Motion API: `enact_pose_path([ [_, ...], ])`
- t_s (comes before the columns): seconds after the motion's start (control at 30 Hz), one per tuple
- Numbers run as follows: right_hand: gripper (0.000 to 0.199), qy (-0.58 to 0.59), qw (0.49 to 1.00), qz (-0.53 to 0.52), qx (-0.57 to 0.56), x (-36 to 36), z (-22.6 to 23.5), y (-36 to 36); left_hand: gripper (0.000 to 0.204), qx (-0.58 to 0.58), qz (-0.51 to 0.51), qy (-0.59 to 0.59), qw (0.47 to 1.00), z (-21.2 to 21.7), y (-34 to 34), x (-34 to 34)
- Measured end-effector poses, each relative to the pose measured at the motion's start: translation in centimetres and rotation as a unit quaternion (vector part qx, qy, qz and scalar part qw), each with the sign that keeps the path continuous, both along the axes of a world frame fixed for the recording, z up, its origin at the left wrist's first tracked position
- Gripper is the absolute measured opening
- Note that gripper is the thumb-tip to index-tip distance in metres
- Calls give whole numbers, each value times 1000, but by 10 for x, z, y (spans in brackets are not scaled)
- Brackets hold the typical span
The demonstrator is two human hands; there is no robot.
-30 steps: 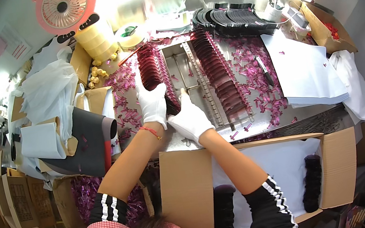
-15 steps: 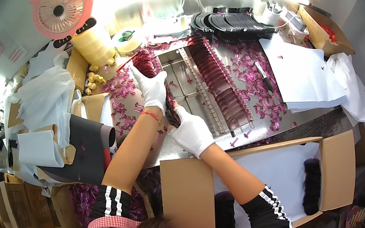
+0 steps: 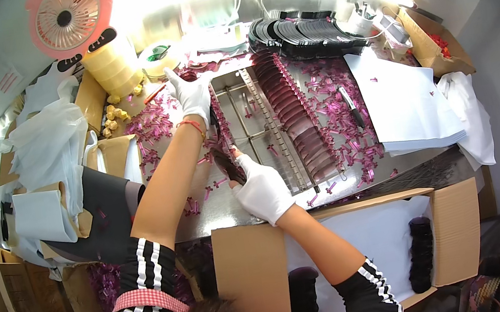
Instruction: The person assembles small dark red decorative items by inserting them into a metal rack, then removes them and places them into a cardboard box. The person repeats this process multiple times, handling the items one at a time.
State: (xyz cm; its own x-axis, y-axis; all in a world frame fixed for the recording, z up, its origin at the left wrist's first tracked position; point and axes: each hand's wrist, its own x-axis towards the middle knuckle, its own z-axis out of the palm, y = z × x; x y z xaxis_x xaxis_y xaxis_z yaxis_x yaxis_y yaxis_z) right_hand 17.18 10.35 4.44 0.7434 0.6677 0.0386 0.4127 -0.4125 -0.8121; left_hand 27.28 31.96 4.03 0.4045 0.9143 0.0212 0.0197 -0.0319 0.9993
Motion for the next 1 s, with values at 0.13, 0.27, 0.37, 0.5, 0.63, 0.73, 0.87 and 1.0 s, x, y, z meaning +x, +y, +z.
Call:
enact_pose_path([
  [0.13, 63, 12, 1000, 1, 5, 0, 4, 0, 106, 123, 40, -44, 991, -38, 34, 44],
  [0.27, 63, -22, 999, 1, 27, 5, -4, -7, 84, 259, -28, -23, 965, -55, 60, 68],
  [0.37, 63, -25, 999, -12, 37, 10, -9, -15, 51, 207, -153, -41, 965, -50, 46, 81],
  [0.5, 64, -5, 999, -2, 36, 6, -2, -18, 27, 395, -240, 82, 883, -58, 70, 89],
  [0.63, 65, 0, 1000, -16, 14, 10, 1, -29, 28, 174, -369, 56, 911, -25, 41, 79],
  [0.73, 67, 6, 1000, -8, 16, 11, 0, -32, 29, 238, -345, 102, 902, -20, 51, 62],
  [0.87, 63, -14, 1000, -3, 11, 11, -3, -33, 30, 385, -340, 136, 847, -19, 83, 27],
  [1.0, 64, -34, 999, -22, -10, 13, -5, -39, 30, -218, -568, 72, 791, 31, 83, -8],
])
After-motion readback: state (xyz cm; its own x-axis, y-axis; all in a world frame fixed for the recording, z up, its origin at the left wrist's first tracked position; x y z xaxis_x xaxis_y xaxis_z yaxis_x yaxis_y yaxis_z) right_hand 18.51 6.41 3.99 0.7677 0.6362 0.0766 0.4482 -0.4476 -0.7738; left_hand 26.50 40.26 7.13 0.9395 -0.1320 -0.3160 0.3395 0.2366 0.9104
